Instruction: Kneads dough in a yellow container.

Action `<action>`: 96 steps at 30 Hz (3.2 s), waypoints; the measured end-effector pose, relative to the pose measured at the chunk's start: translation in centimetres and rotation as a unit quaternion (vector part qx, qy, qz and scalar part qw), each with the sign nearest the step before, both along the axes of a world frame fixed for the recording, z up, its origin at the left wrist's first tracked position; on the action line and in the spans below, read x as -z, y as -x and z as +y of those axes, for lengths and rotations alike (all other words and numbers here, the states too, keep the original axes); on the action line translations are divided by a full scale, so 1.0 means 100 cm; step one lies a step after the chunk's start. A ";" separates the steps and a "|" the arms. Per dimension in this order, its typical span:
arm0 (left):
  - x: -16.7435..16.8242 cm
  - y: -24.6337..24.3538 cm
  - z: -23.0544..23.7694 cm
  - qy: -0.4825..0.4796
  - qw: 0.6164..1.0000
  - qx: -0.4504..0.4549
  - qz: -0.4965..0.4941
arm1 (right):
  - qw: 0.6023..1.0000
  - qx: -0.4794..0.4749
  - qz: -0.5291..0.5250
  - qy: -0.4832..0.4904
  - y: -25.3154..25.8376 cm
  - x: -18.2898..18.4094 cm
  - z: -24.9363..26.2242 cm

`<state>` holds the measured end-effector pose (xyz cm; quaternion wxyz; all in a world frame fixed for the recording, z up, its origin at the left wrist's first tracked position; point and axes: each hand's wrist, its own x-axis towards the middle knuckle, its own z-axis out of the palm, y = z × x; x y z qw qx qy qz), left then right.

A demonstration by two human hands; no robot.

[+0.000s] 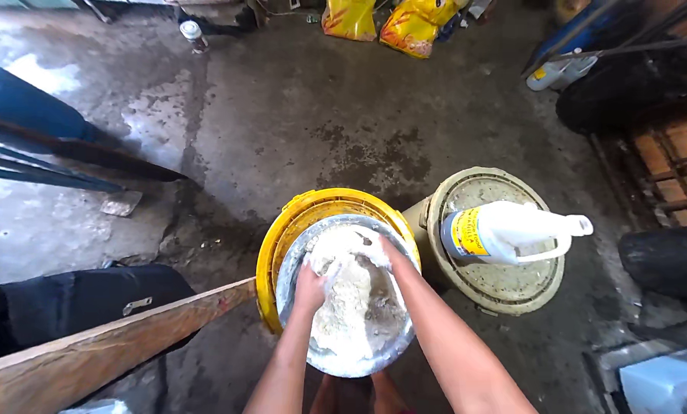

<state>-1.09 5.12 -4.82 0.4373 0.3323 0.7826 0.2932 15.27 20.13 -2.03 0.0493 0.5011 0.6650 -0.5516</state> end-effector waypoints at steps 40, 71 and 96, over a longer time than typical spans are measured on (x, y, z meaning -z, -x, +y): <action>0.005 0.015 0.011 0.114 0.928 0.324 0.143 | 0.893 0.424 -0.140 -0.058 -0.030 0.034 -0.181; -0.050 0.006 -0.024 0.090 0.983 0.160 -0.007 | 0.960 0.180 -0.211 -0.034 -0.023 -0.010 -0.147; -0.020 -0.058 -0.047 0.089 0.906 -0.239 -0.339 | 0.922 0.354 0.065 0.147 -0.014 -0.007 -0.163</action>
